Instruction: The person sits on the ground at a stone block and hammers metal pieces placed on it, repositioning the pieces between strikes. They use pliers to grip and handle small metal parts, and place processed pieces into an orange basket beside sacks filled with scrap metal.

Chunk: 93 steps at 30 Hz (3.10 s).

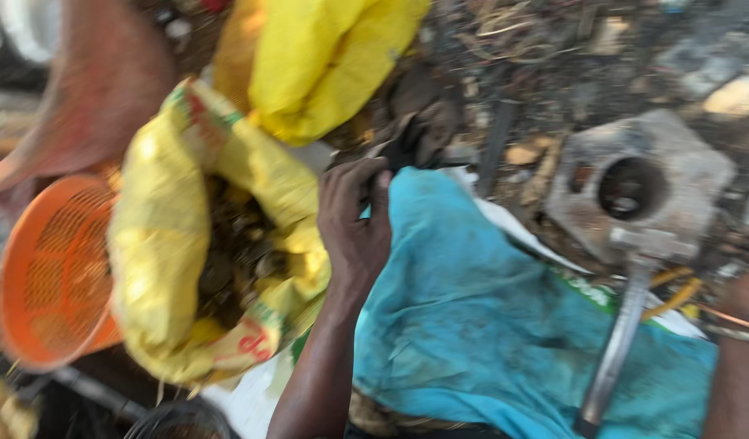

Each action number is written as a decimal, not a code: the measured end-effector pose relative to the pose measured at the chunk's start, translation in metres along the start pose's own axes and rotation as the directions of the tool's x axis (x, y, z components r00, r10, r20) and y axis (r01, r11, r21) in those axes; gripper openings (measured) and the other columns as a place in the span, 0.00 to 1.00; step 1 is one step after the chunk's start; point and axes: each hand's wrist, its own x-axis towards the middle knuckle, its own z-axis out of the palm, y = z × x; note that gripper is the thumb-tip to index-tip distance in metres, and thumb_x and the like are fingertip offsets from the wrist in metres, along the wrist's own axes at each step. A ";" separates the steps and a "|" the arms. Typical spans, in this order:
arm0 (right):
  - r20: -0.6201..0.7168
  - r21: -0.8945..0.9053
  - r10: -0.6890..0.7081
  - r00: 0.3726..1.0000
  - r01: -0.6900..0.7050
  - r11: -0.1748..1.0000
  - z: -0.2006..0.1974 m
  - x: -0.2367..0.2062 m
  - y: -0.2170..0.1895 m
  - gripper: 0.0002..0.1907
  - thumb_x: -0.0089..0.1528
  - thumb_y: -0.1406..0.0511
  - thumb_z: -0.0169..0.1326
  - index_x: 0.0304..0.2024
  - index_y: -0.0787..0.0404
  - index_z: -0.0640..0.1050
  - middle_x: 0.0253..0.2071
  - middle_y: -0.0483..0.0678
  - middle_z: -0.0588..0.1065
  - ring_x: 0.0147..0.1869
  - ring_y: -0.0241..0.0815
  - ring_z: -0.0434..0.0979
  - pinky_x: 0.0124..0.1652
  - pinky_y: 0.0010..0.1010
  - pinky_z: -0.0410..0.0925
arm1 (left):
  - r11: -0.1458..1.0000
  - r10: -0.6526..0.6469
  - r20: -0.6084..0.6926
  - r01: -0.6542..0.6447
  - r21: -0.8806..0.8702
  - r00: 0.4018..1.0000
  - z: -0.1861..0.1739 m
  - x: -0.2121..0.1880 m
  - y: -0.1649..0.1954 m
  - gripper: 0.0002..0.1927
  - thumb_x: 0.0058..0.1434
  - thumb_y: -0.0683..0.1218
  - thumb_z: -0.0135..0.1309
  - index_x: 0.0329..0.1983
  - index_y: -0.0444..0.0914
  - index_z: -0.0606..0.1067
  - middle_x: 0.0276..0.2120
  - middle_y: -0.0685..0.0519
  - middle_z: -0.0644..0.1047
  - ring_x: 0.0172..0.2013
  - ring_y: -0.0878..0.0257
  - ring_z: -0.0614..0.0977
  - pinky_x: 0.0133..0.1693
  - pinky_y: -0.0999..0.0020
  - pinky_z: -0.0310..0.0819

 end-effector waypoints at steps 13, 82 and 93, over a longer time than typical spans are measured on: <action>-0.064 0.133 0.100 0.993 -0.091 0.987 0.005 0.020 -0.014 0.20 0.79 0.59 0.57 0.48 0.75 0.77 0.36 0.57 0.79 0.35 0.41 0.81 0.37 0.30 0.76 | 0.974 0.224 0.578 -0.158 -0.162 0.785 0.264 0.032 0.071 0.09 0.60 0.40 0.58 0.44 0.40 0.80 0.41 0.48 0.79 0.45 0.46 0.78 0.48 0.52 0.73; 0.281 -0.196 0.557 0.782 -0.521 0.831 0.076 -0.127 -0.157 0.15 0.65 0.56 0.57 0.45 0.61 0.77 0.25 0.42 0.72 0.21 0.31 0.71 0.20 0.24 0.66 | 0.953 0.219 0.554 -0.055 -0.296 0.804 0.211 -0.089 0.038 0.13 0.50 0.37 0.56 0.39 0.42 0.83 0.46 0.51 0.78 0.51 0.48 0.73 0.54 0.53 0.65; 0.256 -0.292 0.530 0.808 -0.459 0.839 0.076 -0.125 -0.163 0.18 0.64 0.57 0.57 0.52 0.57 0.78 0.24 0.42 0.73 0.20 0.31 0.72 0.19 0.25 0.66 | 0.953 0.201 0.565 -0.026 -0.302 0.800 0.212 -0.089 0.039 0.12 0.52 0.38 0.57 0.39 0.41 0.83 0.44 0.50 0.77 0.49 0.48 0.72 0.52 0.53 0.65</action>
